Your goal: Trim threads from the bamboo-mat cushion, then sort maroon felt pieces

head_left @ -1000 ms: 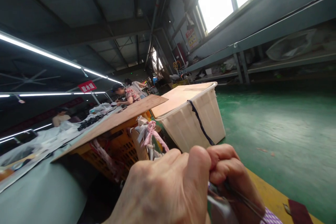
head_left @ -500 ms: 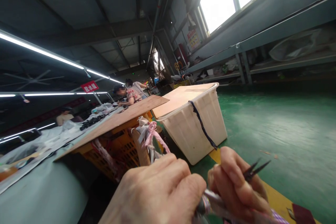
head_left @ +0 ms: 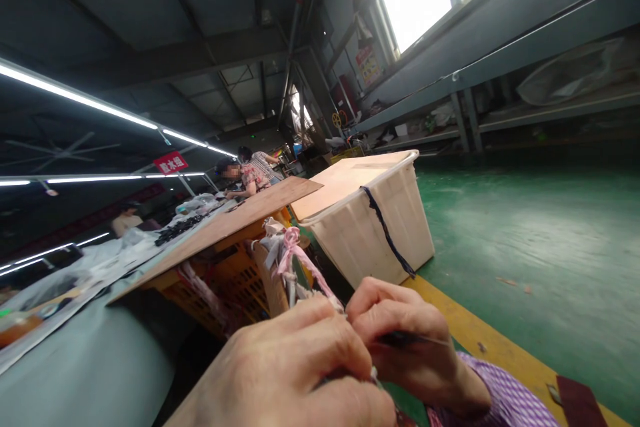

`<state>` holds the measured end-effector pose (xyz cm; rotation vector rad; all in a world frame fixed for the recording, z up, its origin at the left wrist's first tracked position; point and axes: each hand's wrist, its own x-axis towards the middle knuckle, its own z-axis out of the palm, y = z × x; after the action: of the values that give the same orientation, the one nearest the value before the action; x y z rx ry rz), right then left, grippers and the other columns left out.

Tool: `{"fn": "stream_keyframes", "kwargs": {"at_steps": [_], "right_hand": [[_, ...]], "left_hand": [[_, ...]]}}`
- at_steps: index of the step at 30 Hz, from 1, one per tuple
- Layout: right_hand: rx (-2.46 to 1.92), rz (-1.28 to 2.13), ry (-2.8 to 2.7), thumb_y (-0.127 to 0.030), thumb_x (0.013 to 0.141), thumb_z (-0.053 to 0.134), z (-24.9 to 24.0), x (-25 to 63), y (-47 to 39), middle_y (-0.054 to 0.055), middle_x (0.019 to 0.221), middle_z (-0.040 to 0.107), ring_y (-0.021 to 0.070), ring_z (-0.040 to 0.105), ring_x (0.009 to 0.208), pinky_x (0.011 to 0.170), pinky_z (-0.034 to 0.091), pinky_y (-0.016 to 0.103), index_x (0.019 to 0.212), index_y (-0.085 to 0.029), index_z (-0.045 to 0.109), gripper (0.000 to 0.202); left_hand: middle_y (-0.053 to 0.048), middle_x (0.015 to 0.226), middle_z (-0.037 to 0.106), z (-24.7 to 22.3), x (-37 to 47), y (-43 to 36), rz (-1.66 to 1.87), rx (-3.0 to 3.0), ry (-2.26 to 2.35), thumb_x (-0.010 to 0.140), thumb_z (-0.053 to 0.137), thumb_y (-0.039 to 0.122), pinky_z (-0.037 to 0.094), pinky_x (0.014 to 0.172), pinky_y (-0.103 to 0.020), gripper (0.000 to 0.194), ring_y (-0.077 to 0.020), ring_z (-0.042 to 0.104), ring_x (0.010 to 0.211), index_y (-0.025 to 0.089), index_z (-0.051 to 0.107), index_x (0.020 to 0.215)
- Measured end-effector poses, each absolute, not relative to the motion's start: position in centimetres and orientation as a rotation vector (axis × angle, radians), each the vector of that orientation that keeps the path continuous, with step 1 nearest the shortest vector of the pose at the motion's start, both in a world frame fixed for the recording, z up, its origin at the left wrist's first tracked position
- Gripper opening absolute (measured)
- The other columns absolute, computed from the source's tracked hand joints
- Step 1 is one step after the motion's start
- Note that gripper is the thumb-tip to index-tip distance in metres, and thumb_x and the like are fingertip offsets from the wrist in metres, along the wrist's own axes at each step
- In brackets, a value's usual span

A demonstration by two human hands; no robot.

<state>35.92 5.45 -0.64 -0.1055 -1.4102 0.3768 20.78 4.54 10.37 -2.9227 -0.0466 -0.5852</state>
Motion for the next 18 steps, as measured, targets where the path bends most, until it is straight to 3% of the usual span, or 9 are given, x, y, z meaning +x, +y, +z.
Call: {"fn": "stream_keyframes", "kwargs": {"at_steps": [8, 18], "right_hand": [[-0.151, 0.203, -1.427, -0.018, 0.082, 0.061, -0.1, 35.5, 5.3, 0.002, 0.074, 0.059, 0.0096, 0.054, 0.061, 0.054, 0.045, 0.020, 0.080, -0.017, 0.063, 0.003], [-0.226, 0.251, -1.299, -0.021, 0.082, 0.056, -0.5, 34.5, 3.7, 0.002, 0.068, 0.058, 0.0157, 0.055, 0.060, 0.055, 0.046, 0.027, 0.082, -0.022, 0.060, 0.004]], "left_hand": [[0.001, 0.062, 0.055, 9.8, 21.2, 4.2, -0.686, -2.778, -0.088, 0.092, 0.041, 0.019, 0.040, 0.052, -0.015, 0.031, -0.0090, 0.050, 0.061, 0.020, 0.059, 0.067], [0.002, 0.059, 0.053, 10.8, 22.1, 4.2, -0.862, -2.317, 0.021, 0.085, 0.056, 0.020, 0.046, 0.057, -0.021, 0.014, -0.0100, 0.051, 0.057, 0.020, 0.059, 0.071]]}}
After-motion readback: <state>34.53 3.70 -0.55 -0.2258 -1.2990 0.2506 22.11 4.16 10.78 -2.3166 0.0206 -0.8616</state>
